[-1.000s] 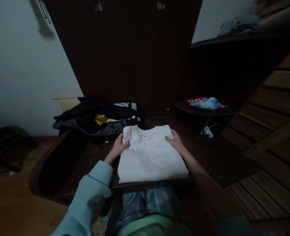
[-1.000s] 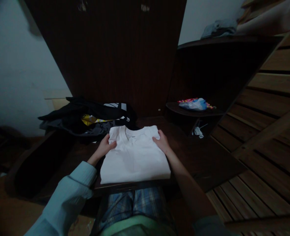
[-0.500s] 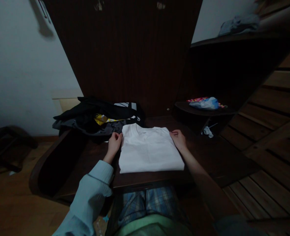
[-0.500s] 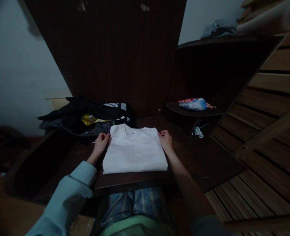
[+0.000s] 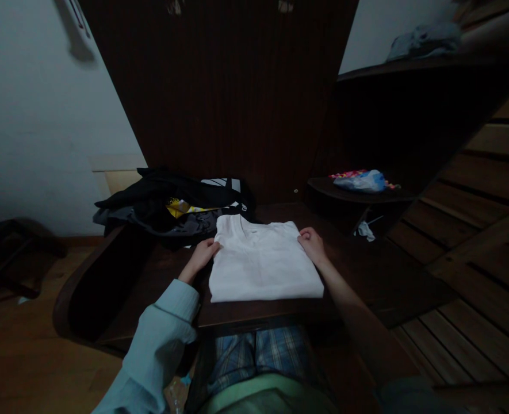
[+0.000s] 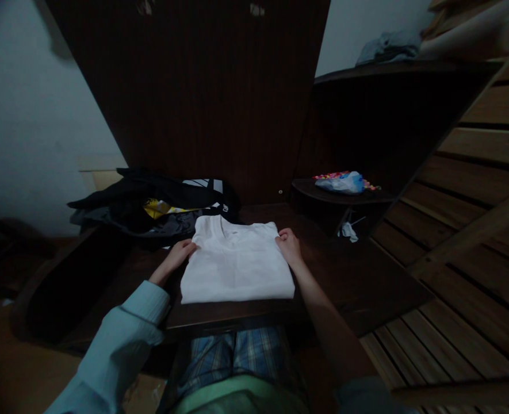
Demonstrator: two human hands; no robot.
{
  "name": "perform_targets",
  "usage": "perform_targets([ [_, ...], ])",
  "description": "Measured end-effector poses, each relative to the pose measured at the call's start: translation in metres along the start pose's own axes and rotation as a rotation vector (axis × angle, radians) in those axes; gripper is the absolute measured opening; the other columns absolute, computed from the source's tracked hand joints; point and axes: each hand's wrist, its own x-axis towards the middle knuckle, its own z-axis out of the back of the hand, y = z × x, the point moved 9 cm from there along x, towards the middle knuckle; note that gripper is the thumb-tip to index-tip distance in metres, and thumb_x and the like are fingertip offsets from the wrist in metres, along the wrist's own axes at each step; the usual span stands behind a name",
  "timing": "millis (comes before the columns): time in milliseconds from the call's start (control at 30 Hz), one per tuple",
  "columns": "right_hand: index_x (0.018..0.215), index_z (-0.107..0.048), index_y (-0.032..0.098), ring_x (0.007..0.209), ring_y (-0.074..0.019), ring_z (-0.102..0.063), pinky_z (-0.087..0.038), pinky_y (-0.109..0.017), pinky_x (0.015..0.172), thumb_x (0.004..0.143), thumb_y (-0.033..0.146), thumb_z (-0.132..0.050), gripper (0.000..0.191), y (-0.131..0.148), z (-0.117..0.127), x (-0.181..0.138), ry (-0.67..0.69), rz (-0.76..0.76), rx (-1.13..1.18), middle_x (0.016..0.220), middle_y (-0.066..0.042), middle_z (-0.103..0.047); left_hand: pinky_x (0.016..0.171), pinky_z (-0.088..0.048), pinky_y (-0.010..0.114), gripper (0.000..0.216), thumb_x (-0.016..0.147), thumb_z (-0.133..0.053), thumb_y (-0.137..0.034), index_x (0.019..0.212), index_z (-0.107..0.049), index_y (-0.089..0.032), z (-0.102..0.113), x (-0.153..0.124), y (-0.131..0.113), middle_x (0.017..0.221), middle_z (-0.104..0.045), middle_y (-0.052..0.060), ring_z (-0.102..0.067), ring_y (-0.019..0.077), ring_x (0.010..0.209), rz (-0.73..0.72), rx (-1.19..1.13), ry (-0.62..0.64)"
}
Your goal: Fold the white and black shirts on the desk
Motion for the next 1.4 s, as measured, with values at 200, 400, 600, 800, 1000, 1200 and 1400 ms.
perform_targets([
  [200,0.070,-0.048,0.022,0.057,-0.0154,-0.052,-0.038,-0.025,0.058,0.061,0.023,-0.047,0.008,-0.009,0.000,0.000,-0.024,-0.045,-0.042,0.056,0.002,-0.053,0.049,-0.029,0.023,0.020,0.065,-0.050,-0.037,0.058,-0.056,-0.019,0.001,-0.005,-0.003,0.056,-0.057,0.002,-0.052,0.0183,0.057,0.020,0.425,-0.026],
  [400,0.084,-0.053,0.020,0.068,-0.0201,-0.058,-0.042,-0.031,0.064,0.064,0.033,-0.055,0.024,-0.013,-0.005,-0.001,0.064,-0.054,-0.154,0.071,-0.004,-0.062,0.055,-0.036,0.025,0.034,0.075,-0.041,-0.044,0.079,-0.061,-0.018,-0.004,-0.006,-0.007,0.080,-0.066,0.010,-0.060,0.0256,0.075,0.004,0.598,0.001],
  [600,0.103,-0.050,0.020,0.079,-0.0204,-0.059,-0.044,-0.031,0.071,0.058,0.030,-0.063,0.047,-0.001,-0.015,-0.010,0.243,0.041,-0.027,0.087,-0.005,-0.064,0.061,-0.038,0.027,0.042,0.074,-0.044,-0.051,0.093,-0.060,-0.017,-0.013,-0.010,-0.010,0.086,-0.066,0.011,-0.060,0.0272,0.079,-0.062,0.564,0.068],
  [800,0.111,-0.048,0.018,0.087,-0.0201,-0.058,-0.044,-0.032,0.076,0.064,0.025,-0.058,0.048,-0.009,0.024,0.022,0.151,0.152,-0.132,0.100,-0.006,-0.061,0.059,-0.037,0.024,0.041,0.082,-0.030,-0.050,0.082,-0.058,-0.020,-0.016,-0.015,-0.017,0.077,-0.065,0.005,-0.059,0.0198,0.072,-0.090,0.572,0.054],
  [1000,0.120,-0.044,0.010,0.091,-0.0292,-0.056,-0.043,-0.039,0.076,0.068,0.023,-0.055,0.054,-0.020,0.070,0.047,0.005,0.132,-0.633,0.099,-0.016,-0.061,0.058,-0.036,0.024,0.036,0.083,-0.032,-0.046,0.081,-0.057,-0.020,-0.016,-0.012,-0.016,0.075,-0.064,0.004,-0.059,0.0188,0.072,-0.070,0.614,0.068],
  [1200,0.125,-0.039,0.015,0.113,-0.0265,-0.041,-0.033,-0.041,0.093,0.078,0.046,-0.044,0.057,0.040,0.017,-0.049,0.106,0.559,-0.606,0.124,-0.013,-0.047,0.058,-0.036,0.022,0.032,0.083,-0.033,-0.043,0.082,-0.056,-0.020,-0.017,-0.010,-0.015,0.076,-0.064,0.004,-0.059,0.0175,0.072,-0.094,0.606,0.063],
  [1400,0.121,-0.047,0.024,0.119,-0.0273,-0.036,-0.023,-0.047,0.097,0.079,0.054,-0.038,0.053,0.020,-0.010,-0.104,0.210,0.484,-0.729,0.127,-0.010,-0.046,0.056,-0.035,0.021,0.032,0.083,-0.033,-0.042,0.080,-0.056,-0.020,-0.017,-0.012,-0.014,0.075,-0.064,0.003,-0.059,0.0163,0.069,-0.096,0.581,0.069],
])
